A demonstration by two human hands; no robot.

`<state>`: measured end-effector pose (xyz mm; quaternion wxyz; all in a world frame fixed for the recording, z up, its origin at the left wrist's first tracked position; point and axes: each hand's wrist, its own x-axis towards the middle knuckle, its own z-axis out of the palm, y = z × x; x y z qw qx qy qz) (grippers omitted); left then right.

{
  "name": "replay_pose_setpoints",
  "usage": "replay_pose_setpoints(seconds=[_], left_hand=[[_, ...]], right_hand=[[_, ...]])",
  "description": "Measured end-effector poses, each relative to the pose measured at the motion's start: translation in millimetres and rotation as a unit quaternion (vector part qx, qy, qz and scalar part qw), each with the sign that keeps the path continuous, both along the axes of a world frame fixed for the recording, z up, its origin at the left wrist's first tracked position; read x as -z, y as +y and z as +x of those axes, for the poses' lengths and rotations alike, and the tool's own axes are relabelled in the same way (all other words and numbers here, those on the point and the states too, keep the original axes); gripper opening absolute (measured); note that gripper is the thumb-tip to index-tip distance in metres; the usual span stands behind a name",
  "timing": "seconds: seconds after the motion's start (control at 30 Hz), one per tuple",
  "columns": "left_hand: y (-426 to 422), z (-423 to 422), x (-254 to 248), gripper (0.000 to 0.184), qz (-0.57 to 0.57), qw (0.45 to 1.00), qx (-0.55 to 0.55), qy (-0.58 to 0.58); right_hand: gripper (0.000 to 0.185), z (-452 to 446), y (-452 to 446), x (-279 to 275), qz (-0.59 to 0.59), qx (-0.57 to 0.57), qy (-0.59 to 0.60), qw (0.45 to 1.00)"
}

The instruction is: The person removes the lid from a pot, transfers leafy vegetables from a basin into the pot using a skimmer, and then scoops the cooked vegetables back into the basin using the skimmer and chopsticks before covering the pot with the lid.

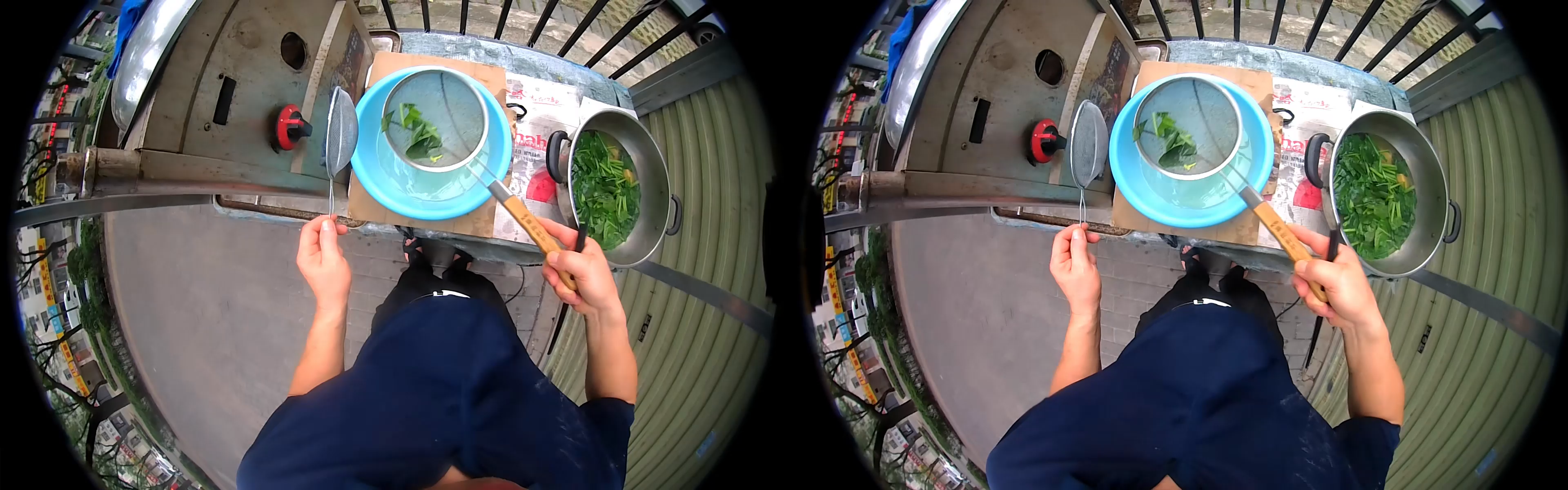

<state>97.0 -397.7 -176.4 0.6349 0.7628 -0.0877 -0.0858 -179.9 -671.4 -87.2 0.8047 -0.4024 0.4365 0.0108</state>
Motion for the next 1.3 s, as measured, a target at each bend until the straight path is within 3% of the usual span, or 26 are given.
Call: replay_pose_setpoints(seconds=[0.17,0.3,0.37,0.4,0.43,0.47,0.53,0.57,0.77,0.9,1.07,1.3], left_hand=[[-10.7,3.8,11.4,0.017,0.000,0.999,0.038,0.008],[-20.3,11.5,27.8,0.020,0.005,0.997,0.074,0.030],[-25.2,15.1,32.6,0.020,0.023,0.993,0.095,0.062],[-29.4,15.7,33.7,0.020,0.016,0.993,0.115,0.017],[-32.0,17.4,37.1,0.020,0.028,0.993,0.117,0.021],[-36.0,16.7,33.5,0.019,0.044,0.991,0.125,0.019],[-45.5,16.8,39.2,0.020,0.043,0.986,0.157,0.037],[-48.4,15.5,38.3,0.020,0.053,0.985,0.163,0.030],[-51.4,17.4,42.2,0.021,0.059,0.980,0.188,0.033],[-48.3,12.3,39.8,0.021,0.062,0.982,0.174,0.036],[-44.8,15.2,41.9,0.021,0.060,0.982,0.175,0.031],[-45.6,17.3,42.7,0.021,0.054,0.980,0.189,0.038]], right_hand=[[0.069,-60.7,14.3,-34.3,-0.149,0.107,-0.033,0.983],[0.070,-101.7,46.4,-41.1,-0.340,0.194,0.020,0.920],[0.071,-118.5,63.6,-35.0,-0.437,0.229,0.030,0.870],[0.069,-130.8,70.7,-24.7,-0.504,0.221,0.070,0.832],[0.067,-146.1,76.8,-8.5,-0.570,0.212,0.117,0.785],[0.065,-150.2,79.2,17.5,-0.684,0.150,0.170,0.693],[0.063,-154.5,88.2,45.0,-0.750,0.097,0.246,0.607],[0.063,-152.7,92.0,51.9,-0.722,0.112,0.248,0.636],[0.065,-157.5,100.3,60.8,-0.681,0.141,0.300,0.653],[0.064,-160.8,96.7,72.5,-0.699,0.164,0.283,0.636],[0.061,-159.1,88.8,79.9,-0.645,0.218,0.287,0.674],[0.061,-157.3,78.7,82.5,-0.719,0.217,0.272,0.602]])
